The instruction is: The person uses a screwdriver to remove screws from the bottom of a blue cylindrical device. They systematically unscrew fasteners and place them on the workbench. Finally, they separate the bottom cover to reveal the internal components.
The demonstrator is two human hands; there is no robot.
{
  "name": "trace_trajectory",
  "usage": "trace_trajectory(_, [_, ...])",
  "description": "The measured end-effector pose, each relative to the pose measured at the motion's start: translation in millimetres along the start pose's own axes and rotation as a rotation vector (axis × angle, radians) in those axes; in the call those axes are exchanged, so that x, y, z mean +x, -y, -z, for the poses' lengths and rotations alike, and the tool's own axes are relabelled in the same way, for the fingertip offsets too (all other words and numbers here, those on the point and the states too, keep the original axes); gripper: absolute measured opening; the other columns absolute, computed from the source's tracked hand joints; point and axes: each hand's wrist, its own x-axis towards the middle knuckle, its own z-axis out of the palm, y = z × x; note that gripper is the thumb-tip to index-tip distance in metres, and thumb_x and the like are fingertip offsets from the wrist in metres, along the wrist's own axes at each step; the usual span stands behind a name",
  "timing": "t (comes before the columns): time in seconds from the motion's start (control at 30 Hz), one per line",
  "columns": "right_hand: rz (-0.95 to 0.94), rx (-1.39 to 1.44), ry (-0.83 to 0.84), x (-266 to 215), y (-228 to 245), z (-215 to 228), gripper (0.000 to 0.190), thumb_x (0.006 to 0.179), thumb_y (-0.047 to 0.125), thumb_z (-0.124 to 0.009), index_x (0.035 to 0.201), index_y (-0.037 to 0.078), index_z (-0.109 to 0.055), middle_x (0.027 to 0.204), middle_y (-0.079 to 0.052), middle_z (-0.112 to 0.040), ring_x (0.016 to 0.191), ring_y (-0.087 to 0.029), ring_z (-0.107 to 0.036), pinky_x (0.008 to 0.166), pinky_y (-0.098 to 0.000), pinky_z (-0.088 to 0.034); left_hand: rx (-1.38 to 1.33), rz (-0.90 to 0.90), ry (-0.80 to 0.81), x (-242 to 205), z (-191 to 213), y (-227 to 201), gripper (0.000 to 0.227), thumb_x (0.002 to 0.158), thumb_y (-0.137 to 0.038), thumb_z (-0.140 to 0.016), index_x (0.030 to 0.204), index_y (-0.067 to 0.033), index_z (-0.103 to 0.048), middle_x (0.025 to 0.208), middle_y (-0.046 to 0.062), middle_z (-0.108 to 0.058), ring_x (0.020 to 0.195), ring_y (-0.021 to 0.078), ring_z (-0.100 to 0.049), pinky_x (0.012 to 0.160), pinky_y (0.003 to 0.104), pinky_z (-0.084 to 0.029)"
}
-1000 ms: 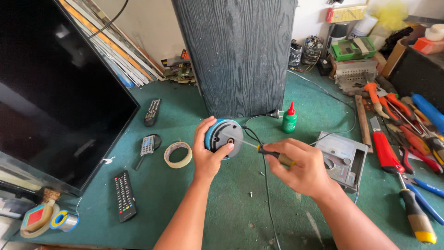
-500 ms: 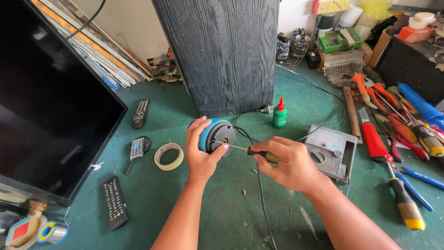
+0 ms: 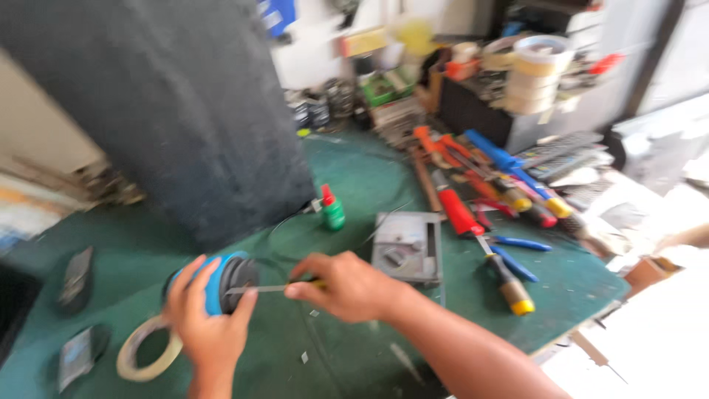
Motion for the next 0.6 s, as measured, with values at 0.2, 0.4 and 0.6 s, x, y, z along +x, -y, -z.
trace_trajectory(0.2, [0.222, -0.161, -0.144, 1, -32, -26, 0.028, 0.09, 0.019, -0.065, 0.116, 0.022, -0.055, 0.109, -0.006, -0.064, 0.08, -0.042, -0.066, 0.058, -0.0578, -0.047, 0.341, 0.088, 0.105, -24, -17, 14, 0.063, 0.072, -0.04, -0.092, 0.132, -0.0226, -0.08, 0.151, 0.006, -0.069, 0.14, 0.032, -0.066, 0.116, 0.064, -0.04])
trace_trajectory(0.4, [0.148, -0.221, -0.058, 3, -28, -27, 0.028, 0.103, 0.033, -0.053, 0.111, 0.015, -0.072, 0.101, -0.008, -0.079, 0.09, -0.042, -0.072, 0.066, -0.0579, -0.051, 0.456, 0.116, 0.163, -26, -23, 8, 0.064, 0.07, -0.043, -0.09, 0.131, -0.0268, -0.079, 0.155, 0.003, -0.068, 0.144, 0.0347, -0.062, 0.115, 0.074, -0.033])
trace_trajectory(0.6, [0.176, -0.337, -0.107, 7, -48, -38, 0.021, 0.095, 0.02, -0.072, 0.113, 0.019, -0.063, 0.107, -0.011, -0.055, 0.074, -0.049, -0.064, 0.056, -0.0632, -0.047, 0.434, -0.018, 0.105, -15, -20, -15, 0.057, 0.065, -0.034, -0.083, 0.122, -0.0307, -0.078, 0.144, 0.0, -0.072, 0.137, 0.029, -0.067, 0.117, 0.066, -0.028])
